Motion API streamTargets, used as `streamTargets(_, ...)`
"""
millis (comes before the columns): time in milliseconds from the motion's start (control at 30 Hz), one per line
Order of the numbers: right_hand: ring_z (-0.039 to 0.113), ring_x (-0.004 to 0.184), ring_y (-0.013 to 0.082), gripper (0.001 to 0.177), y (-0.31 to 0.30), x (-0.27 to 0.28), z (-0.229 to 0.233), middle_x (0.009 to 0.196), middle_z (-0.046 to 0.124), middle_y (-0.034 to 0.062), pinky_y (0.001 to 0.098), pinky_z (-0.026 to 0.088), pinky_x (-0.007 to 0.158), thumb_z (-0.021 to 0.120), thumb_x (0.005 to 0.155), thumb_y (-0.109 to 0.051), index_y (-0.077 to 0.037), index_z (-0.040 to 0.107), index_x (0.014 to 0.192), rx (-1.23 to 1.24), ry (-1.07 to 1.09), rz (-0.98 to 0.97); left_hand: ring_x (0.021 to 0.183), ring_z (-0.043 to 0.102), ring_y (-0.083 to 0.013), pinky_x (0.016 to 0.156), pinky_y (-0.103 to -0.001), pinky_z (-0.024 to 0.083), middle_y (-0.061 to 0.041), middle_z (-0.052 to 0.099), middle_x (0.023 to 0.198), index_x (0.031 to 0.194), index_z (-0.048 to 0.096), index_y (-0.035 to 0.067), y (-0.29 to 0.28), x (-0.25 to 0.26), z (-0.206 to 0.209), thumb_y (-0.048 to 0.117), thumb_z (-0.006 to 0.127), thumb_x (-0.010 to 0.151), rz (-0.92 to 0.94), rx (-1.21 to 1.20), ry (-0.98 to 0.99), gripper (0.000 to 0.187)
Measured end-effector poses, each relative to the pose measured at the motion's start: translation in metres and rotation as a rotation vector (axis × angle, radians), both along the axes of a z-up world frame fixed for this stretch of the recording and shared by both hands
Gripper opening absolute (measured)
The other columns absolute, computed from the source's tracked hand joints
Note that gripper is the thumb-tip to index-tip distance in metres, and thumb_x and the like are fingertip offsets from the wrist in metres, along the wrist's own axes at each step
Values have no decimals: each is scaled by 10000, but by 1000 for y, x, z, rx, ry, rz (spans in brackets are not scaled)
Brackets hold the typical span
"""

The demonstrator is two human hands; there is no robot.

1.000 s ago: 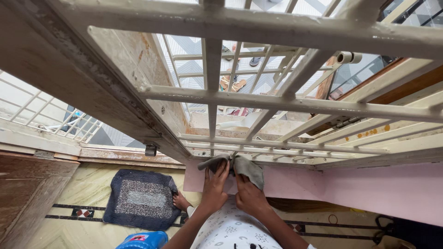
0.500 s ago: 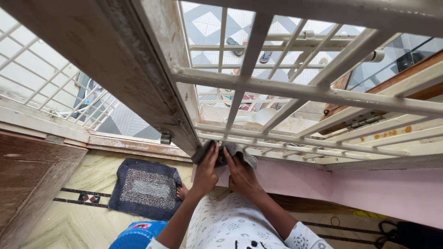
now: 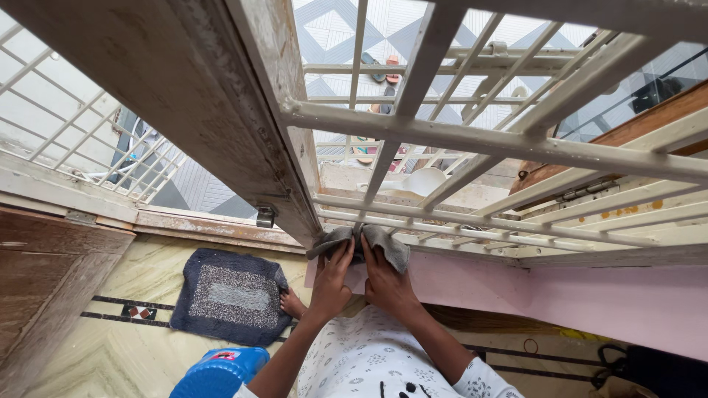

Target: The person wipes down a wooden door frame, the bars of a window grill, and a window ledge using a cloth.

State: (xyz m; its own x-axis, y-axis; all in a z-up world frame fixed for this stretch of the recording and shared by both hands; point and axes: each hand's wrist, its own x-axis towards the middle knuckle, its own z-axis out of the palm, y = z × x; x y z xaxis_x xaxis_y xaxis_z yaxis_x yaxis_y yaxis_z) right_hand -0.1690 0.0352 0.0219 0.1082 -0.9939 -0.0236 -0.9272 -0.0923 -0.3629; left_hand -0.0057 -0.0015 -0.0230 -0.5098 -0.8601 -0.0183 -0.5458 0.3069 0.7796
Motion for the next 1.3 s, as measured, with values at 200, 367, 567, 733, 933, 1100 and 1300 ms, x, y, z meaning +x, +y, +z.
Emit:
streamTargets(200, 571, 1199, 449, 927, 8, -5, 9, 1303, 545, 242, 543, 451, 996, 596, 675, -18, -59, 285, 1547, 34, -92, -37, 1460, 366, -406, 1208, -415, 254, -236, 436, 1550, 1522, 470, 96, 3, 9, 0, -90, 496, 627, 29, 69, 252, 915)
streamTargets(367, 609, 987, 422, 671, 47, -26, 10, 1158, 569, 222, 502, 479, 856, 514, 701, 79, -66, 567, 1354, -49, -444, -179, 1148, 674, -328, 1061, -340, 468, -193, 697, 1166, 1324, 697, 84, 8, 14, 41, -107, 444, 593, 7, 333, 308, 796)
streamTargets(567, 603, 898, 390, 501, 74, -59, 1, 1006, 613, 161, 475, 478, 829, 560, 646, 68, -69, 649, 1120, -211, -270, -309, 964, 683, -212, 937, -289, 512, -121, 730, 1035, 1196, 772, 56, 2, 8, 87, -155, 412, 550, -57, 423, 423, 769)
streamTargets(733, 638, 942, 274, 313, 82, -78, 24, 1010, 639, 68, 433, 425, 942, 694, 735, -132, -129, 688, 1048, 107, -112, -386, 876, 640, -193, 799, -303, 523, -111, 693, 989, 1194, 774, 60, -7, -24, 92, -204, 394, 554, -158, 450, 333, 790)
streamTargets(933, 560, 1111, 334, 191, 83, -97, 83, 1077, 613, 141, 597, 283, 1017, 745, 572, -149, -163, 781, 759, -340, 29, -461, 972, 700, -209, 914, -293, 537, -102, 724, 1015, 1228, 759, 102, -4, -38, 114, -200, 398, 565, -182, 397, 344, 813)
streamTargets(1100, 566, 1164, 295, 181, 86, -125, 101, 1183, 647, 95, 459, 366, 993, 697, 686, -82, -154, 778, 831, -470, -78, -432, 1096, 640, -285, 1042, -328, 424, -143, 670, 1100, 1286, 727, 96, 0, -37, 155, -159, 448, 540, -201, 228, 340, 836)
streamTargets(1300, 672, 750, 155, 254, 89, -146, 115, 867, 661, 55, 277, 553, 647, 713, 821, -12, -93, 810, 1041, -452, -594, -676, 1081, 644, -297, 1023, -313, 415, -161, 662, 1088, 1330, 713, 107, 11, -49, 206, -127, 454, 529, -230, 280, 367, 874)
